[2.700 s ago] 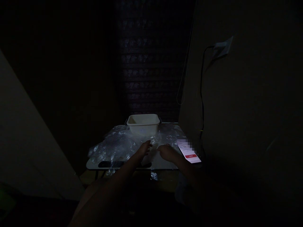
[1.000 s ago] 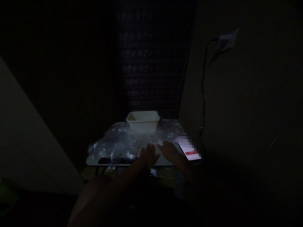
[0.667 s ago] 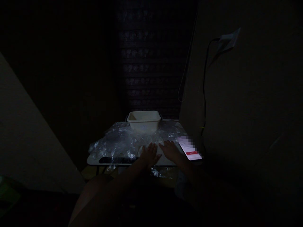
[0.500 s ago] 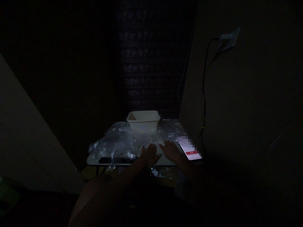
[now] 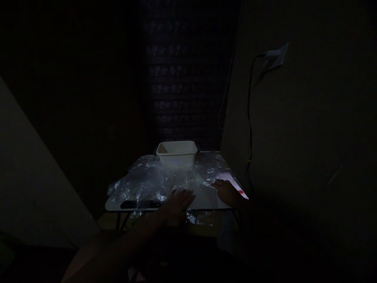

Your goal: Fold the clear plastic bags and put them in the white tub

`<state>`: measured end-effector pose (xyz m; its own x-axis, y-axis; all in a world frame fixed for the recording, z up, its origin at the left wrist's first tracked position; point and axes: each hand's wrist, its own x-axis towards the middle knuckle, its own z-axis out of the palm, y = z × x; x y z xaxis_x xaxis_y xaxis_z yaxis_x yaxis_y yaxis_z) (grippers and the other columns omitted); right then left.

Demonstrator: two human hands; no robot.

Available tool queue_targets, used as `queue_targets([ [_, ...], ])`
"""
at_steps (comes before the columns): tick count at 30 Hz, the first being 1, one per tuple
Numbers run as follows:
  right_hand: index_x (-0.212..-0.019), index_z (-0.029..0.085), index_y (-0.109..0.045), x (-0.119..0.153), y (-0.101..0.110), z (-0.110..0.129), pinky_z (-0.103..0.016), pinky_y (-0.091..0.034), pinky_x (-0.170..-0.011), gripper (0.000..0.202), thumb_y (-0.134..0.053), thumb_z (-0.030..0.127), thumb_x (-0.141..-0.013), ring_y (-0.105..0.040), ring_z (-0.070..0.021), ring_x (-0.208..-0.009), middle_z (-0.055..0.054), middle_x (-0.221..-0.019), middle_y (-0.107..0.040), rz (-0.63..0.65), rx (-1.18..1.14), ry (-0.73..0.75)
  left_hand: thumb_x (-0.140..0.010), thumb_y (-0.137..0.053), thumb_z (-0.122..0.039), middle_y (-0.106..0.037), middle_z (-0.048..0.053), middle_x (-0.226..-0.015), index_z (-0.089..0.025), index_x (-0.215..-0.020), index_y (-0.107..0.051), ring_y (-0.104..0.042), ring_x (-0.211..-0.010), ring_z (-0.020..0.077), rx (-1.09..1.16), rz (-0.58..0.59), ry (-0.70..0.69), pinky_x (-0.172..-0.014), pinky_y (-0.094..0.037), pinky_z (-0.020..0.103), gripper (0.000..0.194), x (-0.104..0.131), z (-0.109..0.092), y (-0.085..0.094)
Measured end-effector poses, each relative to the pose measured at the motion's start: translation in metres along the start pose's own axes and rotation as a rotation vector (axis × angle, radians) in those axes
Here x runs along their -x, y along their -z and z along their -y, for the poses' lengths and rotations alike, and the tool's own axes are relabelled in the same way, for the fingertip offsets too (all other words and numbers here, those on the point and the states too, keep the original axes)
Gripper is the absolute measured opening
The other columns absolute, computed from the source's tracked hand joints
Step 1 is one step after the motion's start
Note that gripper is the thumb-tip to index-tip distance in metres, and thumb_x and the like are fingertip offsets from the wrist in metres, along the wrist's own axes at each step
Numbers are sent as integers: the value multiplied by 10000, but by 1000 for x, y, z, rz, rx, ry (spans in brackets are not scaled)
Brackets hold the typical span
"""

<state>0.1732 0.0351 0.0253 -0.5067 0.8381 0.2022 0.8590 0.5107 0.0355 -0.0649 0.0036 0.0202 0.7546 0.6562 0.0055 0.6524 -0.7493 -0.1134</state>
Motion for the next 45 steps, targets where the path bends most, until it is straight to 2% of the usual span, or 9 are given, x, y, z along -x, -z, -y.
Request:
queue_targets([
  [5, -1051, 135, -410, 30, -19, 5, -299, -293, -768, 524, -330, 34, -543, -395, -161, -929, -70, -1057, -445, -48, -74, 197, -690, -366, -196, -171, 79, -1244, -207, -1190, -84, -133, -1115, 219, -8, -96, -25, -847, -51, 480, 575, -3, -4, -13],
  [11, -1121, 117, -320, 43, -12, 15, -368, -214, -867, 575, -390, 111, -551, -262, -195, -1063, -87, -1162, -339, -77, -180, 226, -749, -298, -197, -366, 53, -1151, -224, -1078, -356, -304, -1045, 181, 178, -206, -48, -865, -121, 419, 336, -12, -4, -5],
  [16, -1094, 116, -366, 42, -19, 16, -327, -302, -827, 512, -396, 122, -583, -320, -181, -1027, -98, -1128, -381, -81, -338, 78, -769, -264, -226, -479, 45, -1042, -182, -1034, -424, -427, -931, 137, 488, -267, 5, -810, -281, 272, 313, -9, -9, 12],
  [22, -1022, 182, -448, 39, -32, 17, -329, -332, -795, 391, -399, 150, -635, -400, -170, -958, -60, -1047, -469, -238, -518, 68, -766, -259, -235, -487, 15, -1032, -195, -1015, -444, -432, -920, 116, 625, -294, 55, -799, -299, 236, 313, -6, -11, 19],
  [25, -887, 184, -541, 34, -28, 19, -329, -369, -746, 269, -361, 202, -687, -474, -166, -864, -51, -914, -553, -247, -629, 25, -719, -365, -272, -462, 24, -1058, -199, -1052, -407, -413, -936, 134, 575, -293, 43, -805, -292, 251, 343, -8, -10, 15],
  [28, -818, 157, -570, 32, -19, 22, -317, -391, -716, 273, -346, 263, -702, -507, -166, -808, -68, -861, -575, -205, -740, -44, -631, -483, -258, -463, 55, -1044, -177, -1048, -406, -405, -927, 171, 448, -308, 128, -798, -289, 287, 432, -12, -9, 8],
  [32, -812, 155, -570, 36, -9, 23, -306, -400, -696, 280, -366, 305, -693, -516, -167, -785, -71, -842, -580, -169, -797, -85, -673, -416, -192, -547, 41, -872, -175, -861, -529, -449, -831, 159, 364, -261, 201, -744, -321, 273, 220, -15, -9, -1],
  [39, -817, 150, -563, 37, -21, 16, -321, -394, -705, 238, -425, 199, -629, -512, -172, -793, -69, -851, -574, -198, -823, -88, -658, -406, -155, -552, 32, -904, -164, -868, -549, -465, -841, 150, 519, -288, 268, -747, -340, 257, 253, -15, -7, -4],
  [45, -729, 148, -585, 29, -21, 17, -300, -414, -643, 207, -427, 176, -599, -534, -167, -713, -48, -748, -599, -157, -889, -245, -635, -392, -106, -540, 48, -950, -139, -898, -537, -473, -864, 142, 676, -305, 380, -760, -344, 250, 302, -16, -3, -13],
])
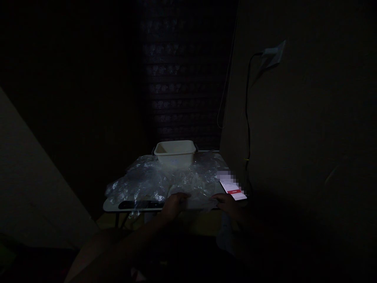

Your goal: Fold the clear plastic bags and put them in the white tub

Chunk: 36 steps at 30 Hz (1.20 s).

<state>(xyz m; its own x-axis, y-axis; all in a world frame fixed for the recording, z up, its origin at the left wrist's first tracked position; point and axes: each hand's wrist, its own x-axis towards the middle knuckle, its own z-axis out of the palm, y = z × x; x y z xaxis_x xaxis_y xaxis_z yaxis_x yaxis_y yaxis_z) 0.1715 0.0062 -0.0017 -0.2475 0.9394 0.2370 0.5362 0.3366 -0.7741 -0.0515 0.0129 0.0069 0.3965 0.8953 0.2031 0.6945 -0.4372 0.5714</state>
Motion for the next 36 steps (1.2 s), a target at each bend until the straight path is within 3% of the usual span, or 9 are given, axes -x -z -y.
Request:
queue_targets([
  [8, -543, 144, -553, -2, 6, 1, -241, -411, -523, 202, -463, 316, -596, -524, -137, -569, -2, -541, -561, -24, -134, -137, -625, -422, -167, -598, 34, -710, -111, -739, -579, -527, -600, 123, 95, -78, 184, -564, -394, 214, 202, -6, -5, 3],
  [15, -610, 146, -539, -7, 0, -10, -255, -447, -523, 207, -511, 334, -527, -537, -143, -609, -3, -609, -567, -53, -447, -272, -642, -404, -235, -550, -4, -527, -108, -634, -536, -484, -455, 84, 242, -95, 338, -421, -354, 169, 183, -13, -2, -3],
  [23, -560, 152, -509, -13, -2, -17, -180, -363, -316, 136, -439, 268, -556, -496, -104, -410, 32, -441, -503, -133, -250, -290, -669, -378, -254, -562, 9, -525, -120, -639, -544, -509, -479, 94, 102, -76, 397, -428, -349, 168, 216, -24, -4, -6],
  [26, -657, 152, -498, -15, -4, -15, -175, -355, -309, 144, -437, 207, -539, -498, -102, -419, 31, -493, -512, -180, -250, -321, -653, -403, -212, -579, 25, -576, -115, -692, -550, -523, -511, 96, 84, -64, 407, -451, -355, 167, 180, -26, -3, -7],
  [30, -852, 153, -434, -15, -5, -10, -181, -368, -317, 325, -425, 141, -527, -491, -97, -410, 41, -514, -500, -227, -251, -373, -642, -427, -203, -583, 35, -603, -107, -814, -531, -527, -529, 102, 44, -51, 400, -470, -355, 175, 223, -26, -4, -6],
  [36, -981, 192, -333, -12, -6, -5, -180, -370, -319, 478, -407, 115, -516, -481, -85, -427, 29, -650, -507, -246, -174, -371, -648, -436, -217, -580, 23, -609, -130, -874, -509, -525, -549, 102, -27, -24, 380, -485, -348, 176, 254, -26, -1, -8],
])
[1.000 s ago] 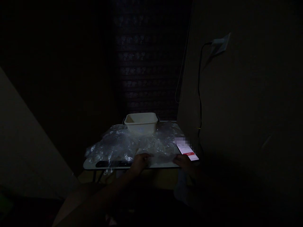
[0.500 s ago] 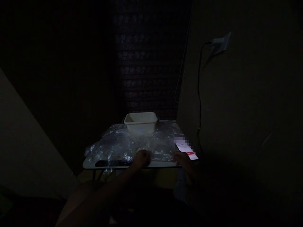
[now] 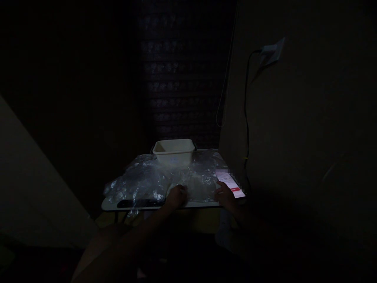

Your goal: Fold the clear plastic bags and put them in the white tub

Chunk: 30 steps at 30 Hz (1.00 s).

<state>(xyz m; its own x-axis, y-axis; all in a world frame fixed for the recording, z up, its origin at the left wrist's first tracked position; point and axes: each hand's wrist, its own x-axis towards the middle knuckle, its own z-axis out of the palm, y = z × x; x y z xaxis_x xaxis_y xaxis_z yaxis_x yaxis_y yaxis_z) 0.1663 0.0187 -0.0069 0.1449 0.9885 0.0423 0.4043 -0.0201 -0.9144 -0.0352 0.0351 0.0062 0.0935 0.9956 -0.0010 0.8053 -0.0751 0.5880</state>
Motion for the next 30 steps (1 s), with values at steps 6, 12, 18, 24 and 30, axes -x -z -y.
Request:
queue_targets([
  [6, -957, 194, -361, -1, -4, -4, -228, -415, -425, 462, -403, 106, -505, -489, -99, -507, -13, -769, -486, -80, 128, 108, -639, -443, -280, -580, 41, -667, -150, -864, -510, -530, -619, 131, -123, -16, -42, -508, -354, 194, 268, 0, 1, 2],
  [12, -959, 162, -417, 2, 0, -4, -294, -416, -641, 414, -375, 104, -551, -465, -175, -806, -72, -907, -448, -122, 409, 386, -681, -379, -294, -547, 71, -832, -174, -880, -493, -506, -755, 178, -422, -116, -257, -617, -370, 271, 260, 7, -9, 12],
  [18, -1033, 103, -406, 11, -9, 23, -294, -295, -832, 407, -302, 71, -641, -337, -170, -997, -103, -1050, -419, -27, 724, 667, -721, -285, -170, -404, 127, -1092, -76, -1070, -353, -352, -1004, 169, -495, -74, -612, -825, -270, 281, 367, 6, -21, -10],
  [24, -1129, 61, -295, 11, -28, 22, -342, -186, -890, 445, -199, 297, -765, -204, -181, -1097, -120, -1186, -294, 153, 887, 762, -767, -181, -294, -230, 145, -1210, -54, -1163, -192, -173, -1106, 207, -587, -31, -633, -874, -175, 342, 463, 11, -20, -34],
  [30, -1135, 88, -296, 7, -21, -5, -396, -117, -890, 513, -142, 402, -760, -192, -192, -1104, -116, -1185, -296, 169, 991, 705, -752, -96, -415, -234, 165, -1203, -31, -1153, -225, -144, -1113, 228, -678, -21, -522, -883, -115, 371, 570, 15, -15, -34],
])
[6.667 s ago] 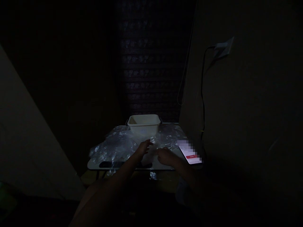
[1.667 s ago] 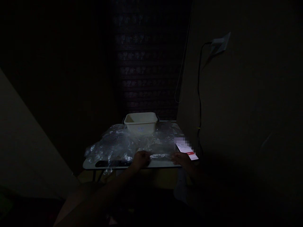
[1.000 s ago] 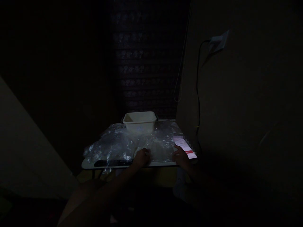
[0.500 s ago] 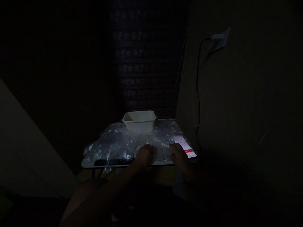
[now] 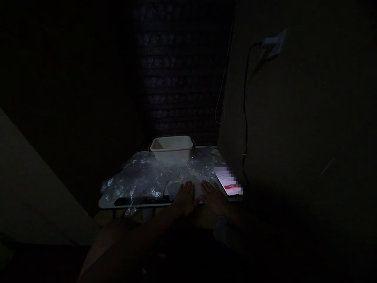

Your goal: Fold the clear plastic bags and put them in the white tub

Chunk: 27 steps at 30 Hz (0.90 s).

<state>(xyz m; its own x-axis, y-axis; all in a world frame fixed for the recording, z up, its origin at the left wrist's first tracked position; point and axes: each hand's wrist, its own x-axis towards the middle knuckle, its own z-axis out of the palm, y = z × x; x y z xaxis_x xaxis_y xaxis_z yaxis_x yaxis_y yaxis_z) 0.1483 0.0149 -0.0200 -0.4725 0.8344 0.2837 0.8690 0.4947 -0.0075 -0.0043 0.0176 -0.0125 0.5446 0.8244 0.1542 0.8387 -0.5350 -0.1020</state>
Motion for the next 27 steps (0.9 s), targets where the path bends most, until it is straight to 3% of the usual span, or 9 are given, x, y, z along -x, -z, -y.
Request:
queue_targets([
  [6, -1094, 70, -357, 5, 2, -11, -410, -146, -872, 503, -203, 402, -747, -243, -222, -1078, -145, -1146, -349, -49, 46, -101, -718, -103, -497, -258, 167, -1192, -50, -1146, -258, -136, -1109, 270, -15, 24, 87, -854, -80, 463, 638, 3, 10, 7],
  [11, -1070, 35, -382, -9, 10, -10, -351, -185, -878, 389, -277, 154, -713, -265, -202, -1069, -153, -1127, -371, -75, 41, -88, -768, -53, -375, -240, 128, -1211, -89, -1152, -250, -150, -1114, 218, 25, -6, 34, -875, -94, 414, 518, -5, 12, 18],
  [14, -1087, 21, -355, -19, 7, -4, -308, -223, -869, 417, -282, 103, -684, -274, -186, -1066, -154, -1137, -357, -55, 10, -30, -774, -69, -350, -234, 132, -1212, -78, -1157, -234, -166, -1111, 203, 57, 10, -4, -879, -131, 367, 498, -11, 7, 14],
  [18, -1109, 35, -328, -23, -2, 0, -317, -201, -881, 422, -257, 213, -732, -233, -193, -1086, -152, -1162, -322, -37, -16, 34, -772, -109, -324, -240, 166, -1200, -34, -1148, -239, -166, -1108, 223, 48, 49, 19, -873, -143, 361, 493, -14, 2, 5],
  [23, -1104, 8, -331, -18, -6, -4, -379, -166, -875, 569, -211, 425, -736, -175, -263, -1097, -199, -1165, -290, 12, -23, -96, -740, -140, -435, -234, 197, -1193, -29, -1146, -243, -152, -1102, 276, 26, 39, 126, -855, -120, 422, 584, -11, 6, 2],
  [27, -1116, 26, -320, -20, -2, -6, -402, -155, -867, 598, -231, 462, -717, -177, -283, -1092, -196, -1168, -286, 23, -50, -149, -708, -131, -507, -251, 204, -1182, -38, -1143, -254, -156, -1094, 301, 2, 26, 177, -836, -77, 480, 651, -11, 8, 6],
])
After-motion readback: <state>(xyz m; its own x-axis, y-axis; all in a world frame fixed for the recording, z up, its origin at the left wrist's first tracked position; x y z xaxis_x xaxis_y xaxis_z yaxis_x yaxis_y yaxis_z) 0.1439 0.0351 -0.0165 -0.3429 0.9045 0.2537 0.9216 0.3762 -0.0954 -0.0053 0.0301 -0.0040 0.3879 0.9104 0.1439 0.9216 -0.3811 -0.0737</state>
